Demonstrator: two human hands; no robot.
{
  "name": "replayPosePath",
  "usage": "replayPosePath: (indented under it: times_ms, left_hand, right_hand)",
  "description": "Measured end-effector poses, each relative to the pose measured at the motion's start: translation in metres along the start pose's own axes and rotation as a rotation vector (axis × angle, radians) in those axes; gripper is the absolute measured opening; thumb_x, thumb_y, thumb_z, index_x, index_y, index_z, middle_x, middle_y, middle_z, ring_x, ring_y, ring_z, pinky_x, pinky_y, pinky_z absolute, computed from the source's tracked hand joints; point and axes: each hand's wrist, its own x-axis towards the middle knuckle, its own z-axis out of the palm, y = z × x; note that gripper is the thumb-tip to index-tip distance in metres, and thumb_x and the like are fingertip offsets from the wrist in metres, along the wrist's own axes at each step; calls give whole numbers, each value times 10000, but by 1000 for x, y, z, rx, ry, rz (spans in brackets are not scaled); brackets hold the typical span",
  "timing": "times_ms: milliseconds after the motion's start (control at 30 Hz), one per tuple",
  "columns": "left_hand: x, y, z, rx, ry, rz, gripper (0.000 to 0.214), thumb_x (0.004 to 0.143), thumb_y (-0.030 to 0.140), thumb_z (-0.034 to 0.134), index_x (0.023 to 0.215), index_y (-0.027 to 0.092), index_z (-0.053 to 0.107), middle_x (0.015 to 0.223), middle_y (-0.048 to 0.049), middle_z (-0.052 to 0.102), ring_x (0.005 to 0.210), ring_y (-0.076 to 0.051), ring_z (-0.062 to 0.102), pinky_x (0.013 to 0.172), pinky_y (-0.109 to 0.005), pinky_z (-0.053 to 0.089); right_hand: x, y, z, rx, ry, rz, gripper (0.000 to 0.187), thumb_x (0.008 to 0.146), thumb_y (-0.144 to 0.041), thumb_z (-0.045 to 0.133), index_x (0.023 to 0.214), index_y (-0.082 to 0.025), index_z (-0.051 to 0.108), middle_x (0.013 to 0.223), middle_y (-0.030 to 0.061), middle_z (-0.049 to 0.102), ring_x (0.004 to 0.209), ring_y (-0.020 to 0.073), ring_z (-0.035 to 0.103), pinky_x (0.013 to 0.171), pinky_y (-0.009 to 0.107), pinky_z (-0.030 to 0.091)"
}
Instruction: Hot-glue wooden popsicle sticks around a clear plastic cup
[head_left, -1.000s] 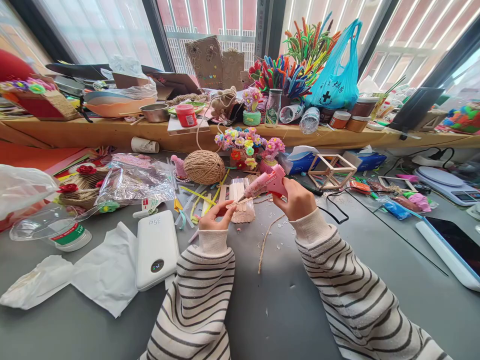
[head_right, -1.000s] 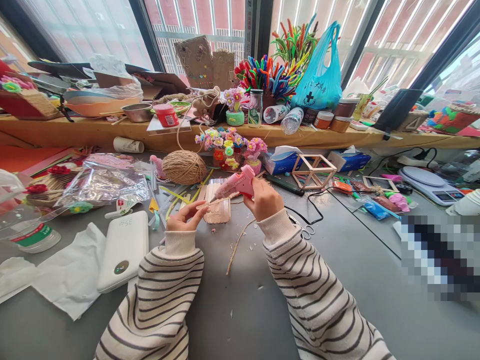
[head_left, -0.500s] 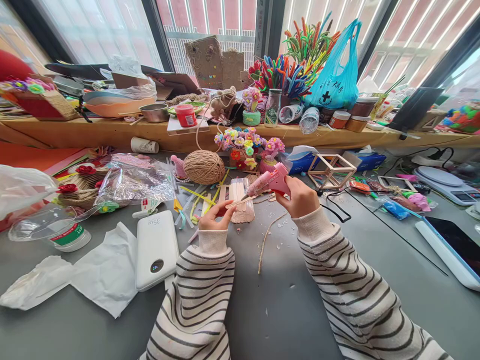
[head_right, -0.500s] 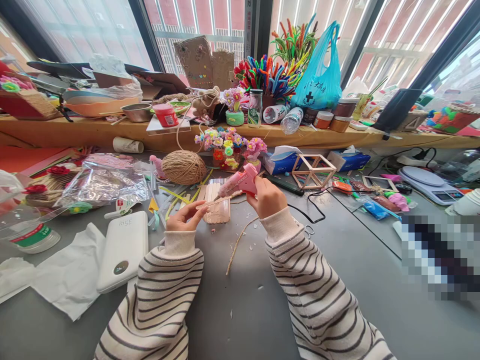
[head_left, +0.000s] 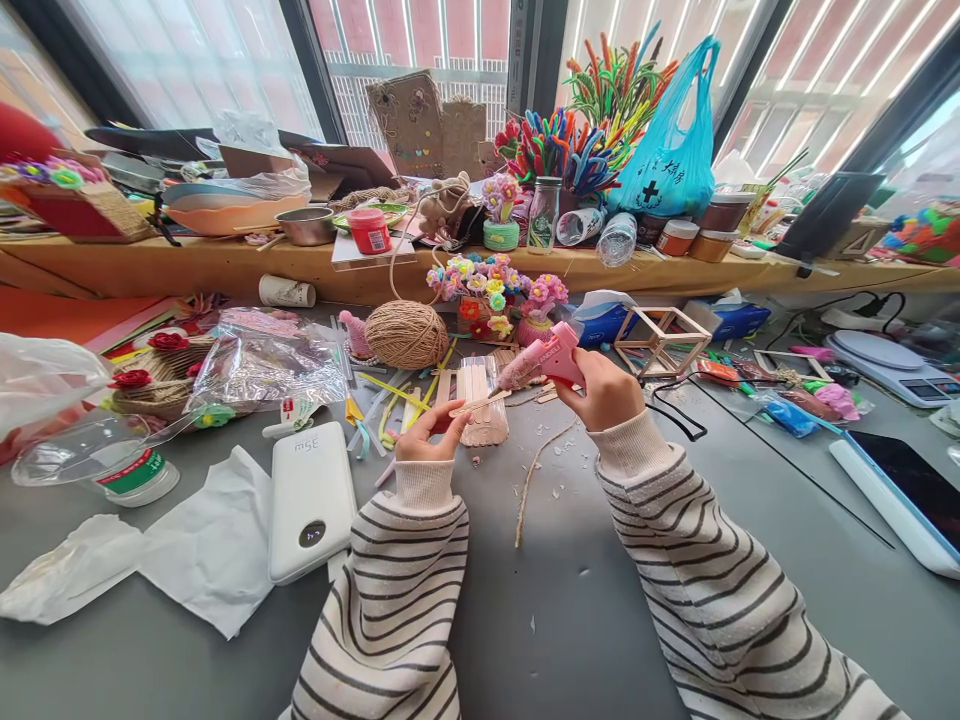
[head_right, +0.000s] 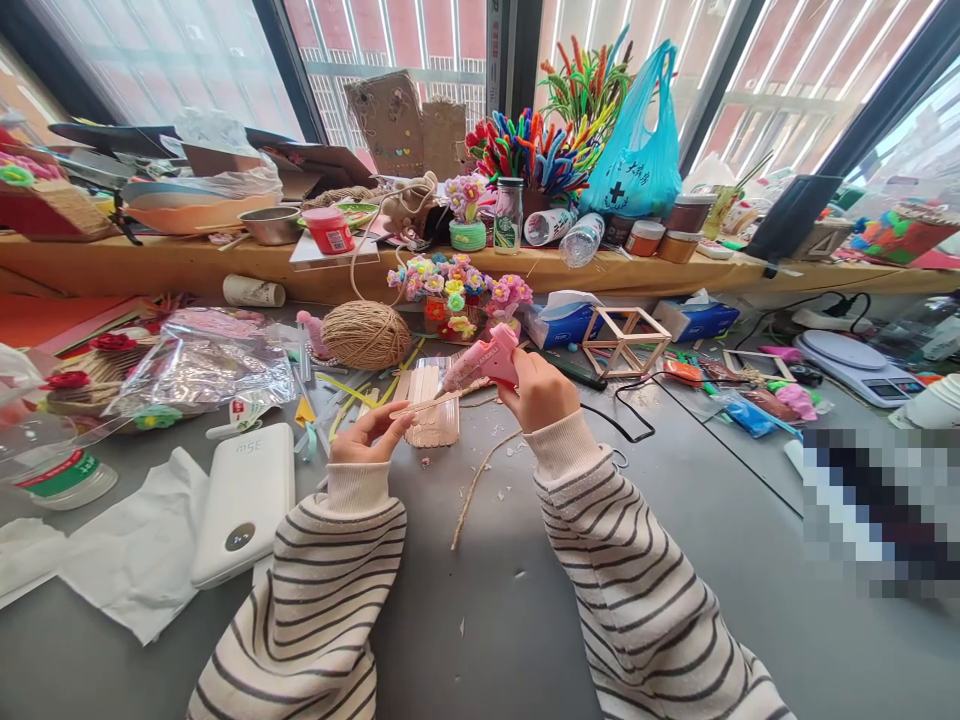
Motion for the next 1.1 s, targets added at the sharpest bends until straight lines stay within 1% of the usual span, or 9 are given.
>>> replayPosePath:
  times_ms: [267,600,767,933,1100]
  left_hand:
    - [0,0,0,-12,6,1,285,623,391,644,826,196,689,674,-10,693,619,-139,635,644,-240,525]
    - [0,0,0,-14,9,-17,296,618,394,649,825,187,693,681,-13,687,617,-131,626,647,-231,514]
    - [-1,1,0,-17,14,-16,285,617,391,650,823,197,691,670,-6,686,617,-137,626,651,-244,516]
    - [-3,3,2,-16,58,-18,264,626,381,648,810,196,691,672,-4,679,618,-130,617,659,-237,506]
    - [-3,3,3,-25,50,-12,261,633,375,643,817,195,688,670,-4,678,617,-130,619,651,-236,508]
  right_hand:
    - [-2,2,2,-40,25,5,339,772,-272,534,1074,-118,546,700,60,608,617,166,569,558,251,423]
    - [-2,5,2,-40,31,0,329,747,-241,557,1048,-109,569,719,63,617,630,167,572,567,252,428]
    - [-1,7,3,-57,19,22,309,756,-277,543,1011,-109,588,716,77,617,634,176,574,554,262,422]
    - [-2,10,5,-68,22,29,313,756,-262,528,1023,-111,586,722,77,616,632,176,576,555,264,420]
    - [-2,10,5,-85,6,59,303,766,-268,499,1014,-116,580,712,78,603,620,176,562,548,265,403]
